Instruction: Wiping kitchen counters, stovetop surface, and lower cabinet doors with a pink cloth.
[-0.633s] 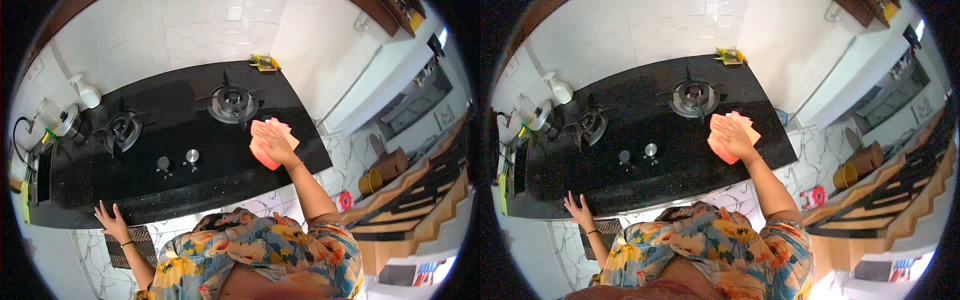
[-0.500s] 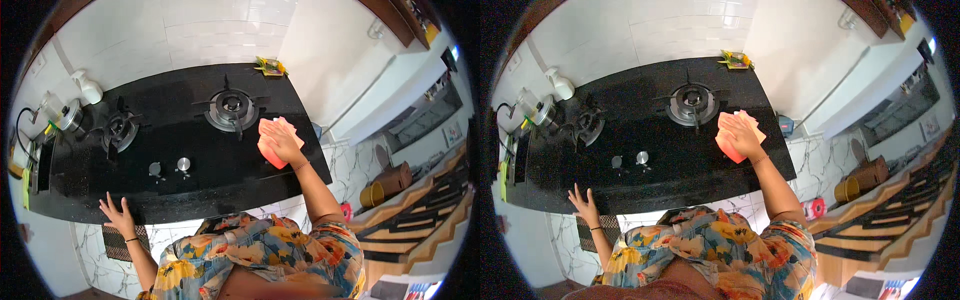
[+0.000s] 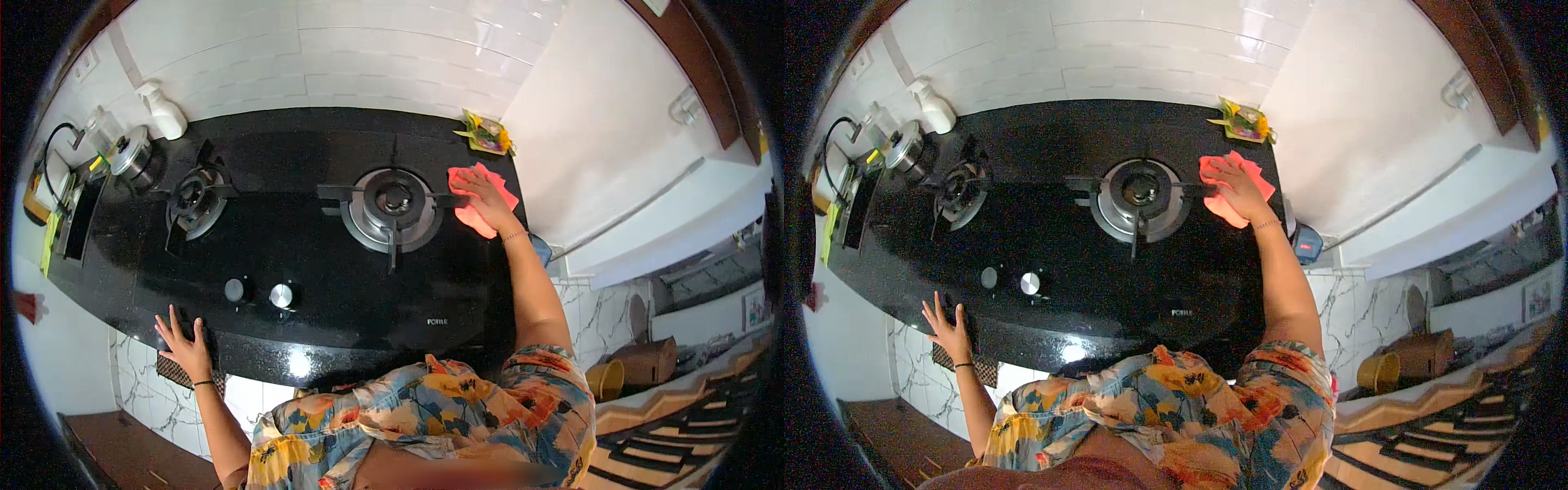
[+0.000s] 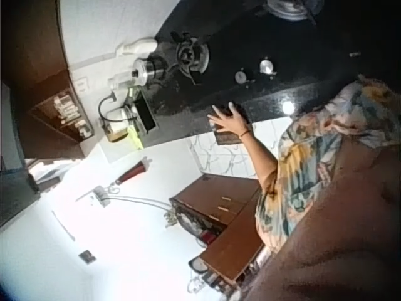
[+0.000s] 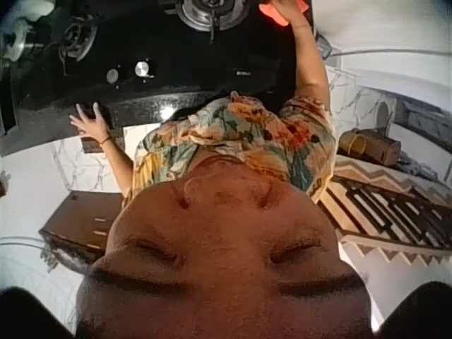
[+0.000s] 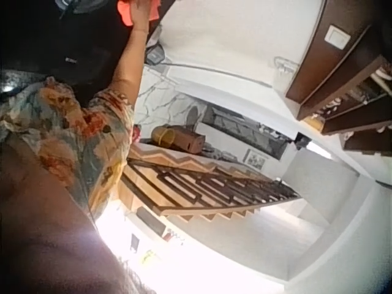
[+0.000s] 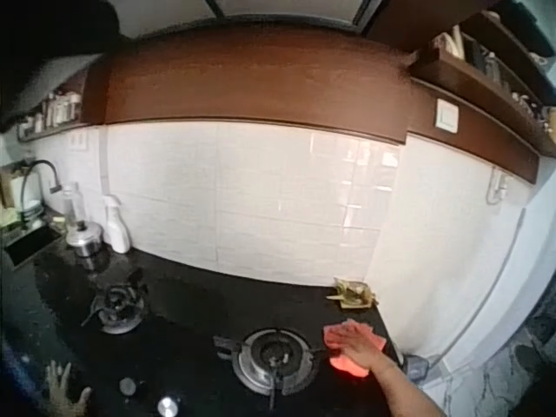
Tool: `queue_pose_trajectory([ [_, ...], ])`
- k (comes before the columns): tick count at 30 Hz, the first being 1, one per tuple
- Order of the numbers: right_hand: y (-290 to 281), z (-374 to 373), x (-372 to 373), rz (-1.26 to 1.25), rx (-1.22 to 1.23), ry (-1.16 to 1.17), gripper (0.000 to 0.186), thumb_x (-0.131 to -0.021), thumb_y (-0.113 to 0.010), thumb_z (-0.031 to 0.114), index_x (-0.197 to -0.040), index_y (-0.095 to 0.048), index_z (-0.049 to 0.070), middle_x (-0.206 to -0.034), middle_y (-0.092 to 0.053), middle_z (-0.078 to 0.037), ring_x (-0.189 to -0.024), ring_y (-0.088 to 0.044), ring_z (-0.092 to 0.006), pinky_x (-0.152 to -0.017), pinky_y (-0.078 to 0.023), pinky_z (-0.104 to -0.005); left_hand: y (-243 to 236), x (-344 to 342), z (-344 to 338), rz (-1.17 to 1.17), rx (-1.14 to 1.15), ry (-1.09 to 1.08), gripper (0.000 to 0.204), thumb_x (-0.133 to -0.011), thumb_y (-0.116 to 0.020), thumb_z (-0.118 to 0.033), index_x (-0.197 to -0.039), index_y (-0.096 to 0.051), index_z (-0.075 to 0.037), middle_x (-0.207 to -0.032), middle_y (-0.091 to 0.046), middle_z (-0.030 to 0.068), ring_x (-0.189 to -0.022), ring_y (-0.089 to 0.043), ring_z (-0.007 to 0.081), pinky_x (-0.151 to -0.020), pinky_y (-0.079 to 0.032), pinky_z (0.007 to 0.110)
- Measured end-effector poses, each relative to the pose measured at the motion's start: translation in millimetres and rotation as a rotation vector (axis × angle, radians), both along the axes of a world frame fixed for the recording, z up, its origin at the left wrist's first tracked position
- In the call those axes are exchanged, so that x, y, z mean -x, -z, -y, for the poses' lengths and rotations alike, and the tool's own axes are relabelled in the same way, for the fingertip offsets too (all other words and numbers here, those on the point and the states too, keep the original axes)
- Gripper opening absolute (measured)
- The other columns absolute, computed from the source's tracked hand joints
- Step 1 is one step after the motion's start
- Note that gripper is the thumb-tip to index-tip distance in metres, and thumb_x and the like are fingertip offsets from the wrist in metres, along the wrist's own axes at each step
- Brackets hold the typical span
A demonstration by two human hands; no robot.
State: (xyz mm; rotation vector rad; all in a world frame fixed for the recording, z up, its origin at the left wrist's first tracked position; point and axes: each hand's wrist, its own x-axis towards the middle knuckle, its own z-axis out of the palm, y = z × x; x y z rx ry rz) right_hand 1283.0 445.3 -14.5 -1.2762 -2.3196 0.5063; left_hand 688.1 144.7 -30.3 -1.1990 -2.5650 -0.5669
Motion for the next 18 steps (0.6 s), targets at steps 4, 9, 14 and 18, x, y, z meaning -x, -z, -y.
queue_pose_trajectory([
  [4, -10, -29, 17, -0.081, 0.026, -0.058, 0.030, -0.087, -0.051, 0.023, -0.115, -0.062, 0.019, -0.136, -0.045, -0.006, -0.134, -0.023, -0.0325, -0.111, -0.012, -0.0439, -5, -5, 0, -0.003, -0.012, -0.005, 0.062, -0.081, -0.062, -0.040, -0.137, -0.037, -0.027, -0.150, -0.016, 0.0079, -0.139, -0.012, 0.0302, -0.100, -0.002, 0.067],
  [9, -10, -61, 33, 0.147, -0.111, -0.260, 0.036, -0.091, -0.049, 0.025, -0.126, -0.053, 0.016, -0.138, -0.042, -0.007, -0.134, -0.026, -0.0289, -0.112, -0.011, -0.0434, -9, -9, 1, -0.011, 0.032, -0.034, 0.063, -0.080, -0.063, -0.040, -0.137, -0.038, -0.027, -0.151, -0.015, 0.0067, -0.139, -0.011, 0.0294, -0.102, -0.002, 0.065],
  [14, -14, -89, 62, 0.153, -0.109, -0.401, 0.037, -0.091, -0.045, 0.029, -0.127, -0.051, 0.019, -0.140, -0.039, -0.005, -0.134, -0.023, -0.0345, -0.110, -0.014, -0.0481, -6, -3, 0, -0.014, 0.030, -0.015, 0.063, -0.079, -0.063, -0.038, -0.136, -0.039, -0.027, -0.151, -0.015, 0.0063, -0.139, -0.011, 0.0292, -0.103, -0.002, 0.064],
  [18, -24, -94, 80, 0.174, -0.156, -0.356, 0.036, -0.092, -0.046, 0.022, -0.127, -0.051, 0.014, -0.136, -0.043, -0.010, -0.132, -0.029, -0.0284, -0.112, -0.012, -0.0447, -6, -4, -1, 0.012, 0.016, 0.010, 0.062, -0.080, -0.063, -0.034, -0.136, -0.039, -0.027, -0.151, -0.016, 0.0075, -0.139, -0.010, 0.0293, -0.103, -0.002, 0.064],
])
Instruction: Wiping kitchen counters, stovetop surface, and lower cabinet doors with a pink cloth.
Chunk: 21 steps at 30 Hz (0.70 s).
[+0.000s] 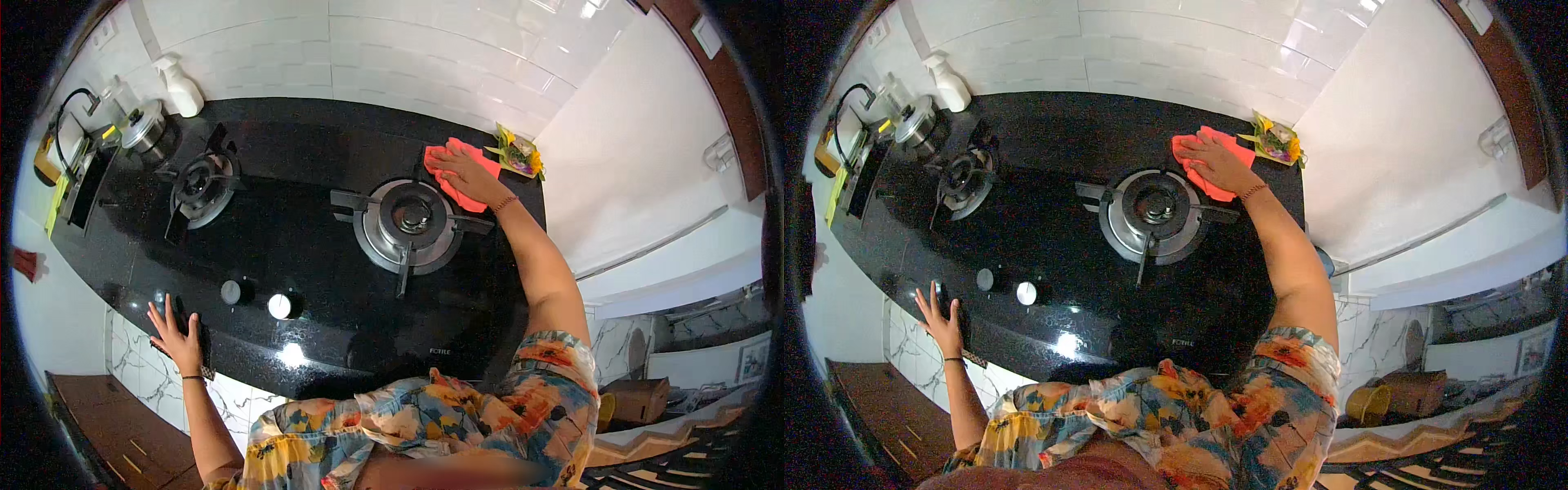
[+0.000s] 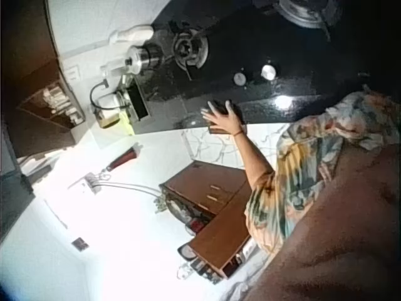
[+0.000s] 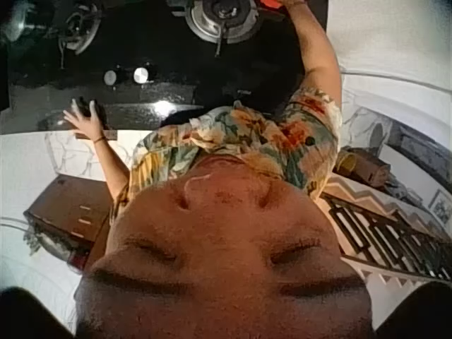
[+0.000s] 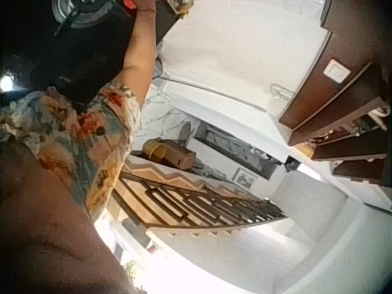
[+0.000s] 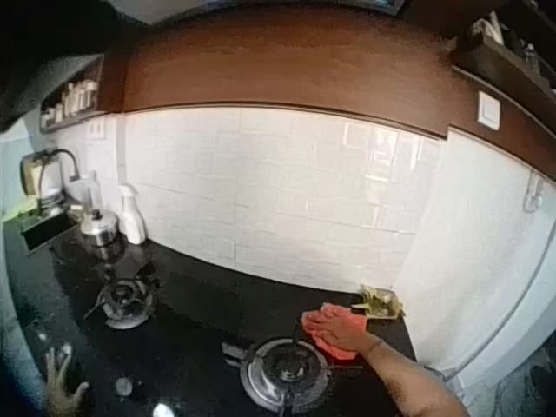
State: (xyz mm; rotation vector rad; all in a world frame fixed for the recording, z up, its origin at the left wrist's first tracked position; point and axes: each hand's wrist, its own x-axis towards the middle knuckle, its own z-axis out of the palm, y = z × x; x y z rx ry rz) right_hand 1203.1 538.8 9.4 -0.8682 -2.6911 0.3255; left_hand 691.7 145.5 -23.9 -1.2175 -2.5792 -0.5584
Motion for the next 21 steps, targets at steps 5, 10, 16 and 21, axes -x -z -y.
queue_pose_trajectory([
  [5, 6, 6, -4, -0.049, -0.080, -0.030, 0.034, -0.091, -0.047, 0.027, -0.121, -0.055, 0.014, -0.128, -0.049, -0.012, -0.123, -0.041, -0.0311, -0.104, -0.030, -0.0427, -2, -2, 5, 0.002, -0.034, 0.016, 0.059, -0.084, -0.058, -0.039, -0.138, -0.036, -0.028, -0.151, -0.016, 0.0046, -0.139, -0.011, 0.0303, -0.103, -0.002, 0.064],
  [10, -24, 13, -10, 0.064, -0.158, 0.082, 0.027, -0.089, -0.049, 0.021, -0.111, -0.059, 0.009, -0.113, -0.058, -0.014, -0.108, -0.052, -0.0318, -0.094, -0.041, -0.0398, -11, -11, 2, 0.127, 0.008, 0.013, 0.068, -0.079, -0.062, -0.040, -0.139, -0.034, -0.022, -0.147, -0.027, 0.0085, -0.138, -0.018, 0.0284, -0.105, -0.001, 0.061],
  [16, -98, -8, 90, -0.421, -0.118, 0.080, 0.031, -0.085, -0.054, 0.021, -0.110, -0.056, 0.002, -0.107, -0.058, -0.015, -0.102, -0.053, -0.0327, -0.092, -0.041, -0.0373, -18, -17, 1, 0.124, -0.011, 0.020, 0.068, -0.079, -0.063, -0.037, -0.138, -0.036, -0.021, -0.146, -0.028, 0.0082, -0.137, -0.020, 0.0277, -0.106, -0.002, 0.059],
  [21, -30, -30, 164, 0.244, 0.042, -0.195, 0.028, -0.079, -0.061, 0.025, -0.098, -0.057, 0.004, -0.109, -0.057, -0.017, -0.101, -0.056, -0.0315, -0.084, -0.045, -0.0388, -16, -15, 1, 0.150, -0.015, 0.021, 0.064, -0.078, -0.065, -0.034, -0.135, -0.041, -0.020, -0.145, -0.030, 0.0080, -0.137, -0.022, 0.0264, -0.107, -0.002, 0.057],
])
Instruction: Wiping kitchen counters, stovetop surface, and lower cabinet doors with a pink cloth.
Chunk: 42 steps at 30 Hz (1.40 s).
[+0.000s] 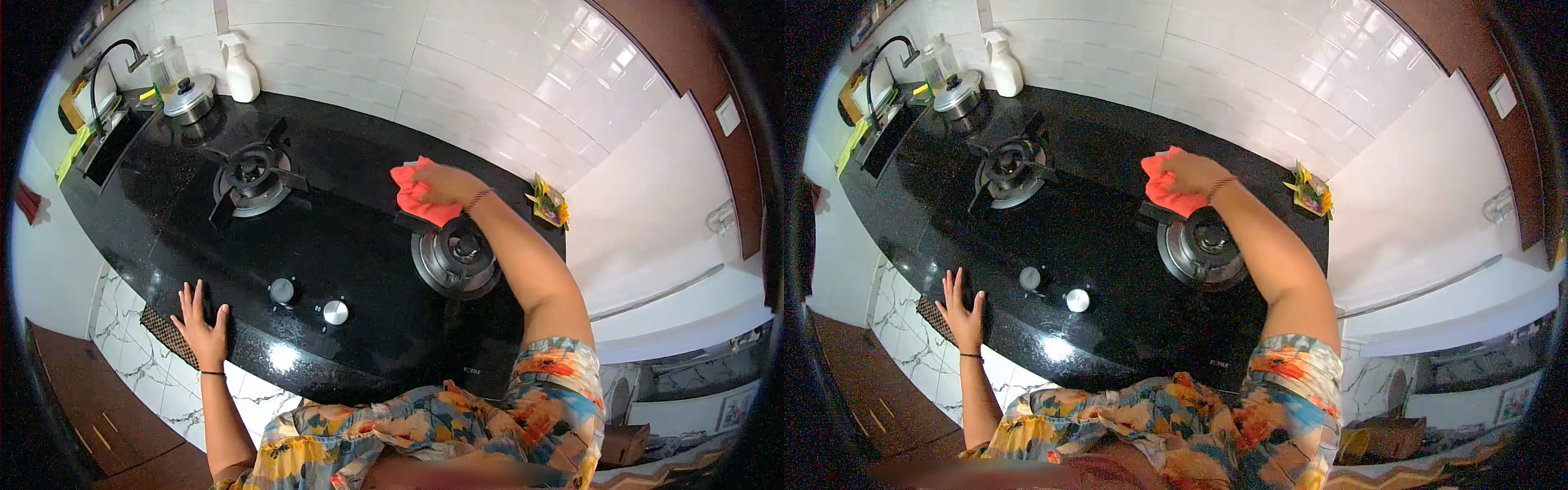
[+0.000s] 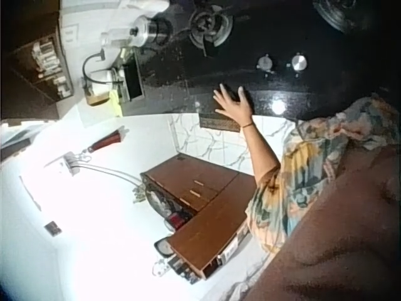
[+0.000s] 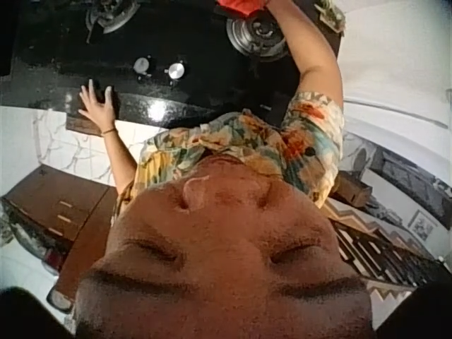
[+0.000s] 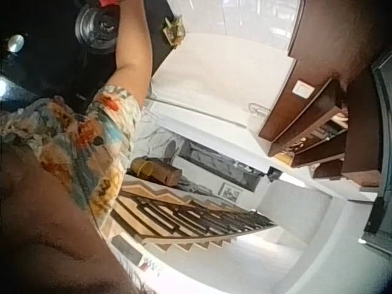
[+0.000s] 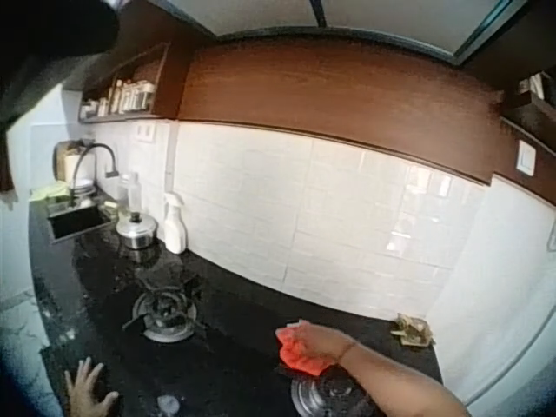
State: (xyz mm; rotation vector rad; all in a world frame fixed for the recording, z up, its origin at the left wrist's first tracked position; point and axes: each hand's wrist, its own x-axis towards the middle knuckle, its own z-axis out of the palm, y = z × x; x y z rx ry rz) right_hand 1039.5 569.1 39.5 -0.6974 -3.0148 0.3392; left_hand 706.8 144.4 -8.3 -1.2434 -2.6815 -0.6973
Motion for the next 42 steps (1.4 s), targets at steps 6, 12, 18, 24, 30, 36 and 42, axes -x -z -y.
queue_pose_trajectory([
  [6, 18, -44, -4, -0.041, 0.368, 0.521, 0.015, -0.075, -0.061, 0.017, -0.088, -0.061, 0.009, -0.097, -0.061, -0.019, -0.095, -0.060, -0.0328, -0.077, -0.049, -0.0419, -1, -1, 1, -0.008, 0.002, 0.000, 0.060, -0.077, -0.066, -0.034, -0.133, -0.045, -0.021, -0.145, -0.030, 0.0077, -0.136, -0.023, 0.0263, -0.108, -0.003, 0.055],
  [12, 8, 26, 53, 0.095, 0.115, 0.052, 0.030, -0.071, -0.065, 0.021, -0.099, -0.059, 0.012, -0.101, -0.057, -0.022, -0.091, -0.058, -0.0385, -0.078, -0.048, -0.0412, 4, 0, -3, 0.009, 0.005, -0.006, 0.057, -0.077, -0.067, -0.031, -0.130, -0.048, -0.020, -0.145, -0.031, 0.0076, -0.136, -0.024, 0.0265, -0.108, -0.003, 0.055],
  [18, -9, -19, 6, -0.028, 0.010, 0.186, 0.030, -0.071, -0.066, 0.021, -0.100, -0.061, 0.013, -0.099, -0.058, -0.019, -0.094, -0.056, -0.0377, -0.080, -0.047, -0.0413, -7, -1, -5, 0.022, -0.033, 0.016, 0.057, -0.076, -0.066, -0.028, -0.129, -0.049, -0.018, -0.145, -0.031, 0.0090, -0.135, -0.025, 0.0280, -0.108, -0.003, 0.055],
  [24, -97, -52, -35, -0.559, -0.359, 0.441, 0.032, -0.075, -0.062, 0.013, -0.106, -0.061, 0.007, -0.106, -0.059, -0.016, -0.105, -0.054, -0.0313, -0.092, -0.042, -0.0410, -1, -2, -1, 0.042, 0.005, 0.005, 0.057, -0.075, -0.065, -0.025, -0.129, -0.049, -0.016, -0.145, -0.031, 0.0097, -0.135, -0.025, 0.0290, -0.108, -0.004, 0.055],
  [30, -262, -65, -79, -0.885, -1.326, 0.481, 0.027, -0.074, -0.059, 0.008, -0.101, -0.062, 0.012, -0.111, -0.056, -0.014, -0.100, -0.053, -0.0333, -0.084, -0.044, -0.0425, -8, -7, 4, 0.042, 0.004, -0.008, 0.055, -0.074, -0.064, -0.023, -0.127, -0.050, -0.014, -0.144, -0.032, 0.0100, -0.134, -0.027, 0.0289, -0.109, -0.004, 0.053],
  [36, -156, -107, -91, -0.473, -1.306, 0.509, 0.054, -0.082, -0.057, 0.034, -0.133, -0.042, 0.021, -0.139, -0.036, -0.012, -0.127, -0.032, -0.0343, -0.102, -0.026, -0.0568, -12, -6, -1, 0.079, 0.022, -0.033, 0.056, -0.074, -0.063, -0.022, -0.128, -0.049, -0.013, -0.144, -0.032, 0.0096, -0.134, -0.026, 0.0287, -0.109, -0.003, 0.052],
  [42, -16, -86, -123, 0.145, -0.932, 0.175, 0.050, -0.083, -0.056, 0.030, -0.131, -0.044, 0.025, -0.141, -0.036, -0.003, -0.128, -0.034, -0.0253, -0.103, -0.029, -0.0508, -10, -3, -1, 0.054, 0.035, -0.027, 0.056, -0.075, -0.063, -0.023, -0.129, -0.049, -0.014, -0.144, -0.031, 0.0093, -0.134, -0.027, 0.0284, -0.109, -0.003, 0.052],
])
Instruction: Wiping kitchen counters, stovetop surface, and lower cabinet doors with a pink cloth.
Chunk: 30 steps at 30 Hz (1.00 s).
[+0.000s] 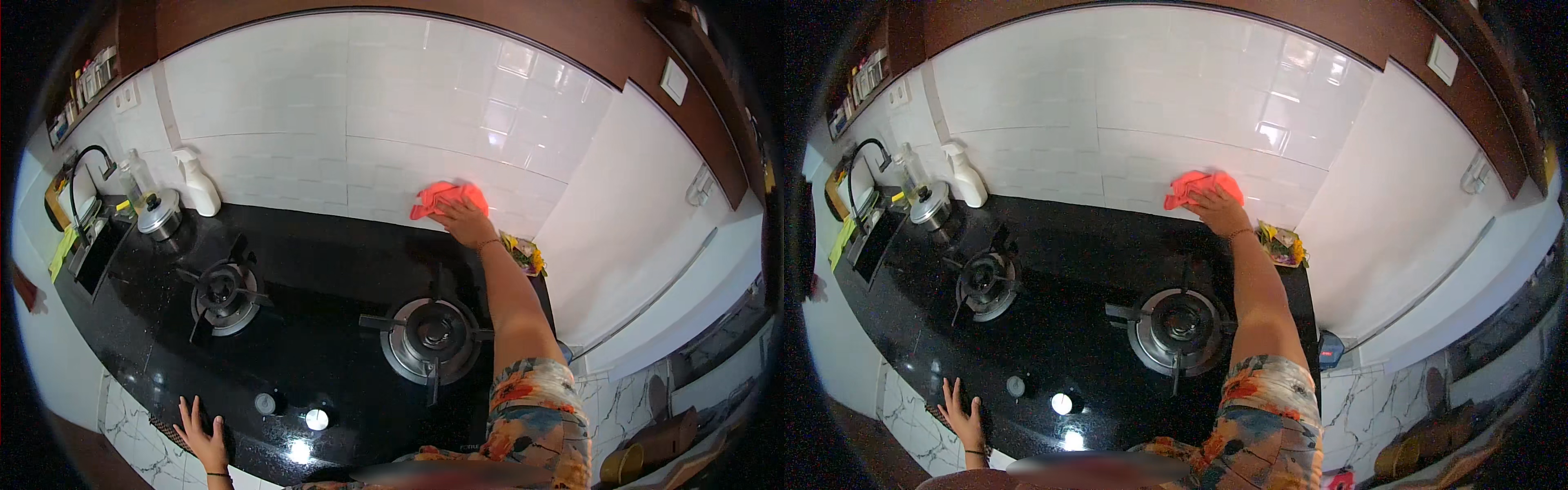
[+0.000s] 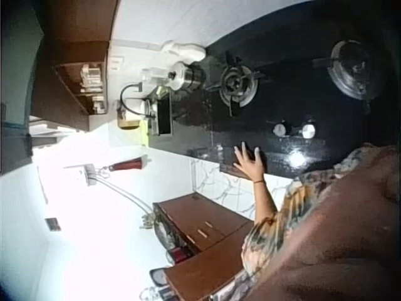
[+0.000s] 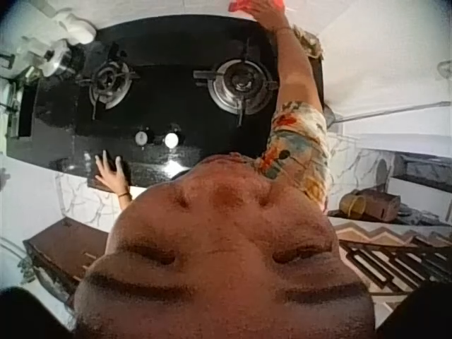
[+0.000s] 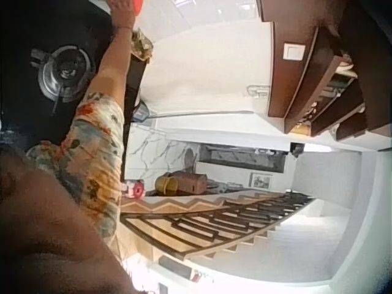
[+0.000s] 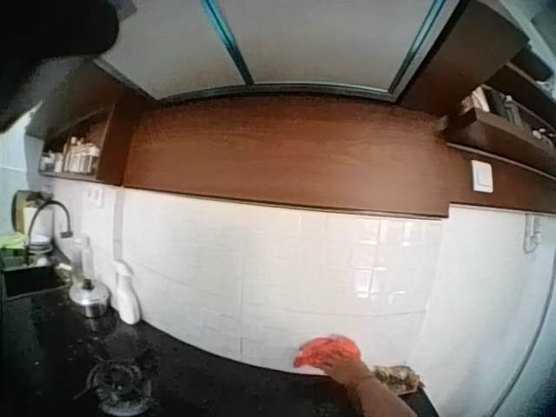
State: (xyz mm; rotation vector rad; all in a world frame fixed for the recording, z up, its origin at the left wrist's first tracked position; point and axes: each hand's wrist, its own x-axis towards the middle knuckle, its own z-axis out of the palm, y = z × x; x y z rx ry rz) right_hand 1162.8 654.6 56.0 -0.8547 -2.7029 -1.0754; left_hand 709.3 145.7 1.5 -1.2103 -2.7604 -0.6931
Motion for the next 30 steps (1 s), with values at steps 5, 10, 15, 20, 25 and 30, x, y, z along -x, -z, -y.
queue_pose_trajectory([
  [5, -49, -13, 5, -0.170, 0.058, 0.182, 0.044, -0.084, -0.053, 0.027, -0.128, -0.048, 0.024, -0.135, -0.042, -0.004, -0.126, -0.039, -0.0202, -0.088, -0.044, -0.0445, 4, 0, 3, 0.005, 0.020, -0.010, 0.057, -0.076, -0.063, -0.024, -0.130, -0.048, -0.014, -0.145, -0.031, 0.0076, -0.133, -0.030, 0.0275, -0.109, -0.003, 0.052],
  [10, -159, -21, -40, -0.812, -0.556, 0.293, 0.055, -0.088, -0.047, 0.037, -0.138, -0.033, 0.020, -0.138, -0.035, -0.016, -0.129, -0.028, -0.0406, -0.102, -0.030, -0.0504, 2, -3, 2, -0.007, 0.033, -0.020, 0.056, -0.077, -0.062, -0.025, -0.130, -0.048, -0.015, -0.145, -0.030, 0.0065, -0.132, -0.030, 0.0273, -0.109, -0.004, 0.052],
  [15, -154, -35, -79, -1.515, -0.538, 0.501, 0.062, -0.089, -0.042, 0.046, -0.141, -0.027, 0.016, -0.144, -0.017, -0.025, -0.131, -0.021, -0.0434, -0.103, -0.025, -0.0536, 4, 1, -2, -0.022, 0.048, -0.014, 0.056, -0.078, -0.061, -0.026, -0.131, -0.047, -0.015, -0.146, -0.030, 0.0069, -0.132, -0.030, 0.0280, -0.108, -0.004, 0.054],
  [20, -141, -34, -4, -1.122, -0.386, 0.166, 0.058, -0.082, -0.054, 0.033, -0.134, -0.040, 0.011, -0.122, -0.048, -0.023, -0.111, -0.043, -0.0398, -0.096, -0.032, -0.0503, -1, 2, 3, -0.025, 0.048, -0.018, 0.055, -0.079, -0.060, -0.027, -0.131, -0.047, -0.014, -0.146, -0.030, 0.0070, -0.132, -0.031, 0.0283, -0.108, -0.004, 0.055],
  [25, -191, -8, 24, -0.302, -0.377, -0.020, 0.055, -0.082, -0.058, 0.039, -0.134, -0.041, 0.029, -0.141, -0.033, -0.011, -0.126, -0.036, -0.0287, -0.105, -0.027, -0.0456, 5, 4, 4, -0.037, 0.044, 0.010, 0.049, -0.086, -0.055, -0.028, -0.132, -0.045, -0.019, -0.146, -0.030, 0.0029, -0.131, -0.031, 0.0274, -0.108, -0.003, 0.054],
  [30, -145, -20, -25, -1.269, -0.548, 0.211, 0.062, -0.081, -0.058, 0.041, -0.136, -0.038, 0.019, -0.141, -0.028, -0.022, -0.131, -0.024, -0.0363, -0.105, -0.021, -0.0518, 11, 6, 6, -0.039, 0.062, 0.008, 0.049, -0.086, -0.055, -0.028, -0.132, -0.045, -0.020, -0.146, -0.029, 0.0030, -0.132, -0.031, 0.0271, -0.108, -0.003, 0.053],
])
